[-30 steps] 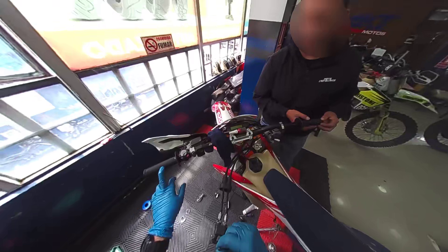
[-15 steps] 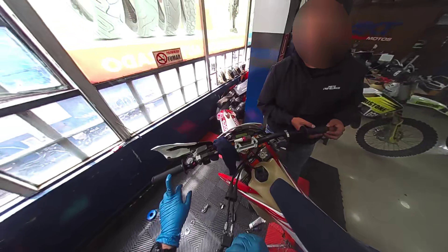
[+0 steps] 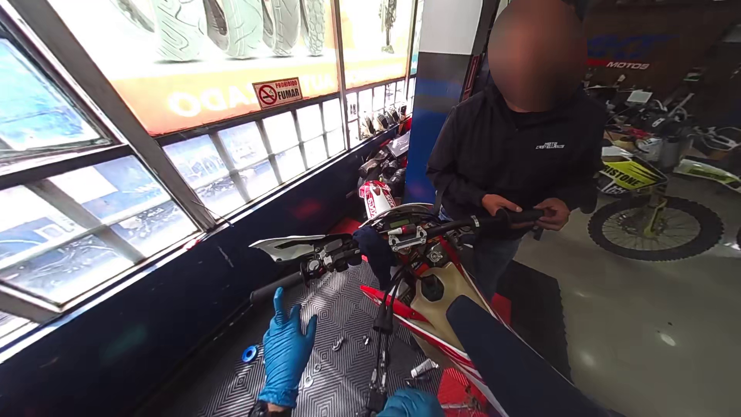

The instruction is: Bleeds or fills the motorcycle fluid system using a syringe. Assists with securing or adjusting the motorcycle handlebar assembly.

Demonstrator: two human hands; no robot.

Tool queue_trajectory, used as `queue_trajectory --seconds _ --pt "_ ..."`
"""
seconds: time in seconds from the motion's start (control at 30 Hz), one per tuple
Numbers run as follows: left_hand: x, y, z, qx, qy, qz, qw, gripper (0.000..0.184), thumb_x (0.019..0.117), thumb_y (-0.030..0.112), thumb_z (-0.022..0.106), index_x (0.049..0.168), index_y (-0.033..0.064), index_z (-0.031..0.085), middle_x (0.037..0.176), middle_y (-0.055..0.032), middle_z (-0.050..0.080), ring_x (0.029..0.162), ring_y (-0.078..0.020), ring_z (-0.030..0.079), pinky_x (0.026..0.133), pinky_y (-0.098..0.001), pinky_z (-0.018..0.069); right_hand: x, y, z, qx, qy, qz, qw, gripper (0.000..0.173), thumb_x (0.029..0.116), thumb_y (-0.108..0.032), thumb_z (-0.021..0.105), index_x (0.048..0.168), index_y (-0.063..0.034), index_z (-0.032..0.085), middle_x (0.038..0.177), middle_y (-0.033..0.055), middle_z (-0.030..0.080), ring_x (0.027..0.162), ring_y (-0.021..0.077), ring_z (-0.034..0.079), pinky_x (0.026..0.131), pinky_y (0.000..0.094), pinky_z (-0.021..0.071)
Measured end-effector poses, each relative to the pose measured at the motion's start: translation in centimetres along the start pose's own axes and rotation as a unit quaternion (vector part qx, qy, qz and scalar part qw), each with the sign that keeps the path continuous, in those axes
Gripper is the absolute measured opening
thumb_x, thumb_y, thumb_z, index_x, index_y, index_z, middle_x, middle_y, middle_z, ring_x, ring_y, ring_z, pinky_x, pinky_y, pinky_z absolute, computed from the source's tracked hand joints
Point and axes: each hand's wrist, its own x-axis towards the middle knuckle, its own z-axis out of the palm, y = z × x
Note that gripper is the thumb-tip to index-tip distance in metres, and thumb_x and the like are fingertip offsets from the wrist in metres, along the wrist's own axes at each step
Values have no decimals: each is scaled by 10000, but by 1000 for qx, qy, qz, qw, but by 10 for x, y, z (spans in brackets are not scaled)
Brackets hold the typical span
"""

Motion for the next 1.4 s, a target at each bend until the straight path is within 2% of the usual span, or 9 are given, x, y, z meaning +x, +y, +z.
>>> queue_trajectory --seconds 0.33,0.5,0.57,0.67,0.73,0.8,0.9,1.1,1.4 --pt "0 2 -5 -31 0 6 1000 487 890 389 747 1215 27 725 1688 -168 226 1154 -458 631 924 -612 524 0 -4 -2 -7 -2 -3 1000 137 927 -165 672 908 -66 765 809 72 728 780 173 700 727 327 579" --pt "-23 8 -26 -171 -59 22 983 486 922 325 672 1390 196 638 1688 -142 234 1319 -399 544 1018 -593 484 -3 -1 -10 8 11 -7 1000 127 950 -195 674 959 -99 755 862 17 737 832 90 698 771 253 593" --pt "-37 14 -33 -300 -127 48 944 494 918 262 690 1405 225 619 1632 -123 353 1373 -324 506 1071 -542 473 2 2 -17 33 19 4 999 107 955 -201 691 993 -122 753 919 -11 745 882 66 700 805 237 600" --pt "-70 23 -42 -512 -284 157 795 631 865 171 760 1461 229 562 1609 -110 344 1446 -258 397 1123 -463 451 5 -2 -27 88 16 35 995 92 947 -172 717 1019 -126 750 950 -19 748 879 62 705 788 223 610" --pt "-83 29 -53 -581 -333 222 709 699 833 263 814 1475 207 545 1643 -118 270 1495 -268 307 1182 -463 376 10 -3 -31 114 7 54 992 96 932 -139 731 1022 -118 754 942 -8 753 848 69 711 757 222 617" --pt "-94 35 -61 -611 -331 240 678 689 802 377 840 1427 214 600 1625 -113 297 1496 -266 288 1205 -464 333 13 -3 -32 129 -2 67 989 100 938 -141 730 1034 -120 750 935 -2 758 816 77 718 731 228 623" --pt "-108 49 -68 -646 -288 221 671 506 795 369 849 1246 175 723 1558 -108 381 1467 -255 305 1204 -442 305 15 -3 -31 118 -11 67 991 90 940 -152 730 1024 -128 749 924 -10 751 805 71 710 719 224 618" --pt "-127 82 -48 -640 -142 221 722 165 930 313 737 970 161 787 1648 -126 343 1580 -371 56 1274 -579 46 16 -2 -26 137 -17 49 989 109 929 -135 735 1037 -135 753 1032 14 726 995 130 695 862 268 604" --pt "-132 90 -32 -606 -53 266 748 182 999 364 631 892 236 704 1439 -9 547 1538 -301 214 1269 -550 121 18 -11 -24 171 39 35 984 76 973 -138 701 992 -64 707 956 65 733 919 145 722 796 285 627"
